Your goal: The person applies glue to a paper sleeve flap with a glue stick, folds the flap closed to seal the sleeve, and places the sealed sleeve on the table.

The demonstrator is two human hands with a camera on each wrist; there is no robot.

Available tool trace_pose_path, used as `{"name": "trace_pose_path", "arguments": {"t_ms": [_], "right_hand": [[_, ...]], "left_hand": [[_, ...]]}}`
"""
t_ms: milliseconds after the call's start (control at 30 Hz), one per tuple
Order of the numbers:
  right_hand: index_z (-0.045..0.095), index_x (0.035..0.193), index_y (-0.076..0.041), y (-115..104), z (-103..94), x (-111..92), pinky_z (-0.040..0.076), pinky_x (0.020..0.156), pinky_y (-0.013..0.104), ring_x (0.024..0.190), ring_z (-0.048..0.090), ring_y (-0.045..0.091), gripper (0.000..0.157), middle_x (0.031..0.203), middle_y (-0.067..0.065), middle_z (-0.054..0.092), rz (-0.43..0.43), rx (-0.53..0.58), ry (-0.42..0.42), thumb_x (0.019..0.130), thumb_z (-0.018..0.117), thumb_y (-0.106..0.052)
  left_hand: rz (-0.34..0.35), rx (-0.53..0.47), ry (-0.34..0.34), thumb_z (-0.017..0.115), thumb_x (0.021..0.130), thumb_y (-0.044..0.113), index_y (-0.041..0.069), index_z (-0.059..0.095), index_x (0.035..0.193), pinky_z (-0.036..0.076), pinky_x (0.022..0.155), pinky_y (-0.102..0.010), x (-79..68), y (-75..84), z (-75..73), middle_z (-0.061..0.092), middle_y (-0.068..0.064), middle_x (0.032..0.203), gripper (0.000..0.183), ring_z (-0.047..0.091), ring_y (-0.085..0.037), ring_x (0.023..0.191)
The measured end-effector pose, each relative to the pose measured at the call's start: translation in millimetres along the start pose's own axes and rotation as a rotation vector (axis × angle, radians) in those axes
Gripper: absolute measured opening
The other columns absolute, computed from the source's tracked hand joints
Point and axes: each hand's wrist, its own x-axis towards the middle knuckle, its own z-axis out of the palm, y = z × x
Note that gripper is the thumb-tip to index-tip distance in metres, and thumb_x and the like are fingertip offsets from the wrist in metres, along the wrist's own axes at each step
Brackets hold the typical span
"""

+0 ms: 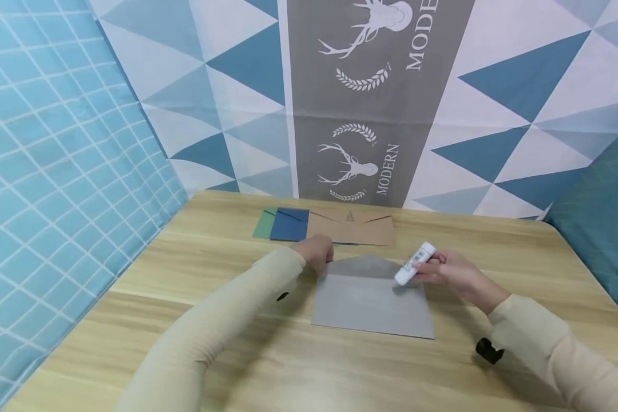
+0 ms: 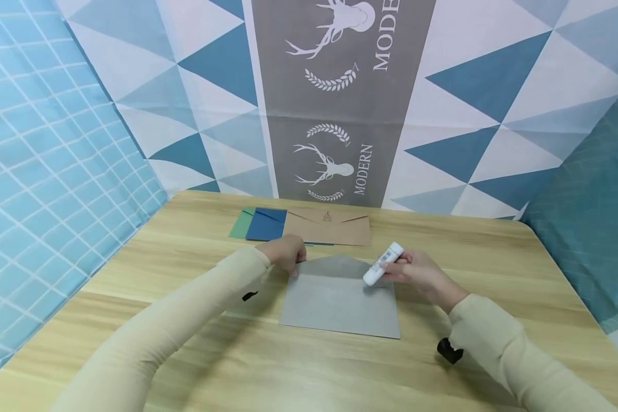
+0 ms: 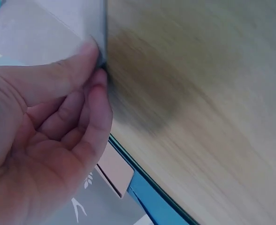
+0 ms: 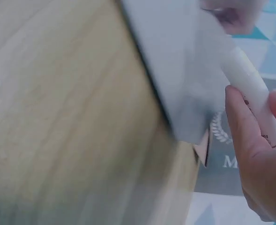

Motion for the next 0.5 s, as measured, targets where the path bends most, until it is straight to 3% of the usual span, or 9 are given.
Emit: {"name": "trace_pose_path", "arguments": {"t_ms": [100, 200, 300, 400, 500], "right_hand": [[0.022, 0.137, 0.021, -5, -8.8, -3, 0.053, 0.094, 0.026, 0.100, 0.064, 0.003, 0.061, 0.108, -0.007, 0.062, -0.019, 0.106, -0.030, 0.097, 0.055, -0.012], [0.021, 0.138, 0.018, -8, -16.1, -7, 0.054, 0.092, 0.025, 0.100, 0.065, 0.003, 0.059, 0.107, -0.008, 0.061, -0.048, 0.198, -0.043, 0.097, 0.053, -0.009], [0.019, 0.137, 0.015, -12, -22.2, -13, 0.055, 0.090, 0.024, 0.101, 0.065, 0.004, 0.055, 0.109, -0.007, 0.060, -0.089, 0.252, -0.044, 0.097, 0.052, -0.006], [0.027, 0.134, 0.007, -15, -27.8, -19, 0.055, 0.090, 0.023, 0.102, 0.065, 0.004, 0.045, 0.110, -0.007, 0.060, -0.118, 0.279, -0.050, 0.098, 0.051, -0.006], [0.041, 0.125, -0.003, -18, -32.4, -26, 0.055, 0.090, 0.023, 0.104, 0.066, 0.007, 0.027, 0.112, -0.004, 0.062, -0.155, 0.346, -0.082, 0.099, 0.047, -0.003]], "left_hand": [[0.019, 0.015, 0.002, 0.079, 0.074, 0.003, 0.008, 0.071, 0.078, 0.041, 0.060, -0.021, -0.9, -1.8, -1.7, 0.058, 0.003, 0.071, 0.010, 0.047, -0.011, 0.067], [0.028, -0.021, -0.015, 0.071, 0.075, -0.003, 0.009, 0.059, 0.061, 0.032, 0.052, -0.021, -2.7, -4.8, -1.9, 0.044, 0.003, 0.059, 0.022, 0.037, -0.011, 0.057], [0.009, -0.079, -0.020, 0.064, 0.072, -0.006, 0.011, 0.049, 0.055, 0.026, 0.048, -0.022, -5.6, -8.8, -3.0, 0.037, 0.002, 0.055, 0.028, 0.032, -0.010, 0.051], [-0.001, -0.128, 0.000, 0.067, 0.072, -0.002, 0.010, 0.061, 0.063, 0.037, 0.051, -0.021, -10.3, -12.7, -7.1, 0.051, 0.003, 0.062, 0.017, 0.042, -0.010, 0.056], [0.036, -0.160, 0.044, 0.070, 0.077, 0.004, 0.010, 0.071, 0.082, 0.052, 0.068, -0.025, -12.8, -12.4, -15.6, 0.068, 0.000, 0.085, 0.008, 0.059, -0.014, 0.076]]}}
